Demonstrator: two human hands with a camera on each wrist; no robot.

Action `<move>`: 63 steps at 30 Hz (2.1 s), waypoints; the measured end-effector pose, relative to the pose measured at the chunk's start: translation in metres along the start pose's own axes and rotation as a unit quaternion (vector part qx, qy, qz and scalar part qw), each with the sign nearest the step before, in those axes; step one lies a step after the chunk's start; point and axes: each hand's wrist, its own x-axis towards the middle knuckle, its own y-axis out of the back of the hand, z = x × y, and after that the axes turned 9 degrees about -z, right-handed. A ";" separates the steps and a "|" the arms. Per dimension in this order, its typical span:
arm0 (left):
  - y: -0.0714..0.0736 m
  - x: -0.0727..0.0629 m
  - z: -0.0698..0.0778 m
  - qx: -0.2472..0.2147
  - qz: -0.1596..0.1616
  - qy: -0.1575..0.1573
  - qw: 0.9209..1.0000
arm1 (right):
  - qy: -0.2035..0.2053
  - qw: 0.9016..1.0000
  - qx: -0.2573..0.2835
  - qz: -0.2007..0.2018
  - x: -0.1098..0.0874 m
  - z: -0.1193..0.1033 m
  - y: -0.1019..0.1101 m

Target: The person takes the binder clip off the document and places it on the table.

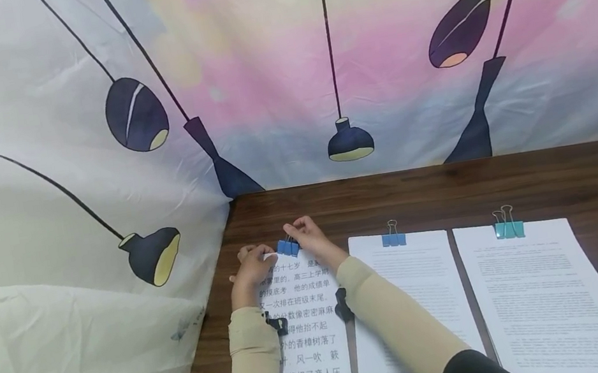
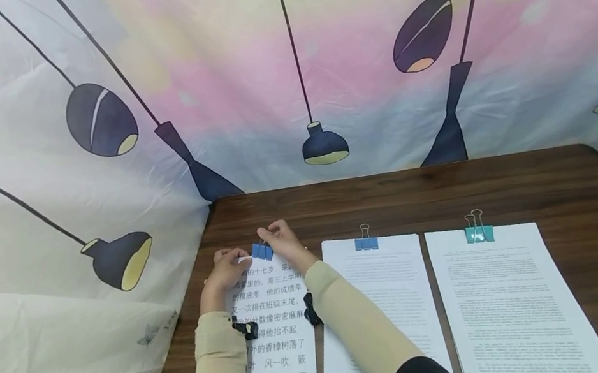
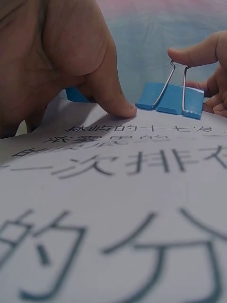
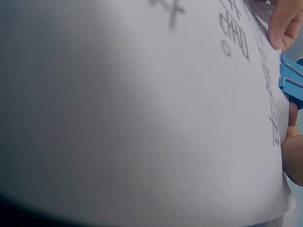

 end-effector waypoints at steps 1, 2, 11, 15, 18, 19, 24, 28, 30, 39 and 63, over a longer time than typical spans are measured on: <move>0.000 0.000 0.000 0.000 0.000 0.000 1.000 | 0.002 1.000 0.003 0.001 0.000 0.000 0.000; 0.000 0.000 0.000 0.001 0.001 -0.001 1.000 | 0.003 1.000 0.004 0.002 0.000 0.000 0.001; 0.000 -0.002 0.000 0.000 0.001 0.002 1.000 | -0.006 1.000 0.006 -0.004 -0.001 -0.001 0.001; 0.000 -0.003 0.001 -0.001 0.001 -0.001 1.000 | -0.003 1.000 0.009 0.002 -0.001 0.000 0.000; 0.000 -0.004 0.001 0.002 0.000 0.001 1.000 | -0.004 1.000 0.012 0.003 -0.001 0.000 0.000; 0.000 -0.004 0.001 0.004 0.000 0.001 1.000 | -0.006 1.000 0.013 0.002 -0.001 0.001 0.000; -0.001 -0.003 0.001 -0.001 0.000 0.002 1.000 | -0.009 1.000 0.020 -0.001 -0.002 0.001 0.002; -0.001 -0.002 0.000 -0.001 0.002 -0.001 1.000 | -0.007 1.000 0.019 -0.001 -0.001 0.000 0.002; 0.000 -0.001 -0.001 0.003 0.003 0.000 1.000 | -0.007 1.000 0.017 -0.001 -0.001 -0.001 0.002; 0.000 -0.003 -0.001 0.001 -0.001 0.004 1.000 | -0.004 1.000 0.023 0.005 0.002 0.001 0.001; -0.001 0.000 -0.002 0.000 0.001 0.011 1.000 | 0.011 0.997 0.070 0.034 0.006 0.001 -0.002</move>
